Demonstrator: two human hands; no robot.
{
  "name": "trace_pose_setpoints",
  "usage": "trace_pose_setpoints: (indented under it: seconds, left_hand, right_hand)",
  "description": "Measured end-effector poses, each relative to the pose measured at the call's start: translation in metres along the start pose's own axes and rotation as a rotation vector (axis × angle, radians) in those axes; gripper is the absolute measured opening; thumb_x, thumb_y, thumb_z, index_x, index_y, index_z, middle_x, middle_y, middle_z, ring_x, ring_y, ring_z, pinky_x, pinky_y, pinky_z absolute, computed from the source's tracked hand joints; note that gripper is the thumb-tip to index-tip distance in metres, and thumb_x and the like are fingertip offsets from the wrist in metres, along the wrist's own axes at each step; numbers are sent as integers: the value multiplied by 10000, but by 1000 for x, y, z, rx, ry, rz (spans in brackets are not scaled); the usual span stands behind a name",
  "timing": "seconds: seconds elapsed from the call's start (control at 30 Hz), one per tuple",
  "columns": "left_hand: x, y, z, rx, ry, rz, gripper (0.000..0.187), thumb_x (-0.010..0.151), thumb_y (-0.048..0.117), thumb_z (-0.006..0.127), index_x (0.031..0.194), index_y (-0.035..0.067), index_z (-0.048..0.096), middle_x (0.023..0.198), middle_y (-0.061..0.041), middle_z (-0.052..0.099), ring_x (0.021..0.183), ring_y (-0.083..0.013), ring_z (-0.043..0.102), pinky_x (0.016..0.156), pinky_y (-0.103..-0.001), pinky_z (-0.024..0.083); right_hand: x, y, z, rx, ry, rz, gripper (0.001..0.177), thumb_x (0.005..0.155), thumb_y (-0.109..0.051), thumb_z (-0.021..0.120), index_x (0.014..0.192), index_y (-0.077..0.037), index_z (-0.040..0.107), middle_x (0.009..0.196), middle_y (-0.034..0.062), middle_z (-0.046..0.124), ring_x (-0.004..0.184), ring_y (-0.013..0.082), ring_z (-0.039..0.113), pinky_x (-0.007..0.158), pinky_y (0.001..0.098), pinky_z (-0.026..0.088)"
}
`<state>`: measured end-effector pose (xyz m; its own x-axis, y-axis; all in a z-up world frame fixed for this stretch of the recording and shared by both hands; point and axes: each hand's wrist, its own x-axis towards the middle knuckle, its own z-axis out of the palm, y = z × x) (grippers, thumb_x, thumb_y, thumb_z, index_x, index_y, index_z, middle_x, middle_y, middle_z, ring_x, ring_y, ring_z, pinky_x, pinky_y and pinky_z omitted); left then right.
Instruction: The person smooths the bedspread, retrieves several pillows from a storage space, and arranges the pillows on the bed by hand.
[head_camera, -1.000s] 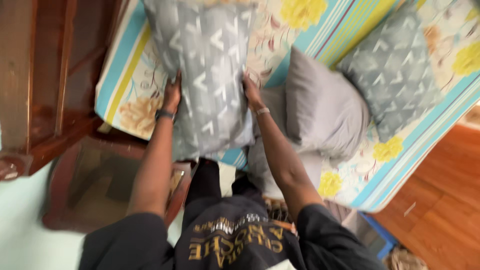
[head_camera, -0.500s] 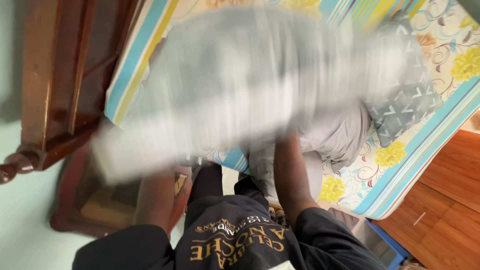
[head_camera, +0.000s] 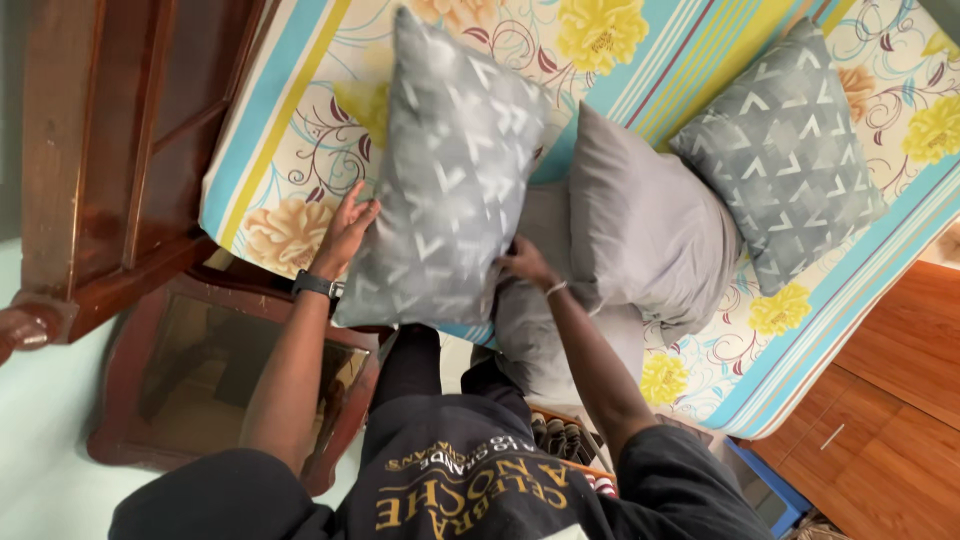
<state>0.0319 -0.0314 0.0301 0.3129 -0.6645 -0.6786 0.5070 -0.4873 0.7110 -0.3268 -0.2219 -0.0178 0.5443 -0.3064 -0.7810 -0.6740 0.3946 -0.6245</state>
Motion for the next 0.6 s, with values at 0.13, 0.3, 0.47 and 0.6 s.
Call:
trace_pose_setpoints:
  seconds: [0.13,0.3,0.47,0.6]
  left_hand:
    - [41,-1,-23,500,123,341,760,1052,438,644,1550,-67,372,1598,-273,415,1496,-363,390,1212,-433,316]
    - [154,34,-52,805,331,493,802,1051,453,680,1547,-89,358,1479,-333,468,1410,-451,441,1236,-474,345]
    - [276,49,-107,947,444,631,861,1074,410,752,1533,-167,306,1578,-393,322,1470,-523,305,1231,-536,261]
    - [294,57,-110,1065,425,488,757,1066,404,761,1500,-98,396,1540,-316,417,1440,-493,377,1199,-585,302]
  right_hand:
    - [-11,-7,33,22,126,157,671,842,-68,646,1453,4,378,1268,162,628,1068,280,669,879,456,588]
    - [-16,-101,58,-539,871,-683,656,810,71,677,1421,32,438,1422,260,509,1345,402,508,1130,512,437]
    - [24,-223,78,-462,673,-814,463,903,-5,725,1336,-41,563,1460,189,544,1377,383,533,1160,475,449]
    - [129,-299,77,-702,404,-983,446,991,-146,738,1394,-70,562,1536,216,487,1408,424,493,1167,479,455]
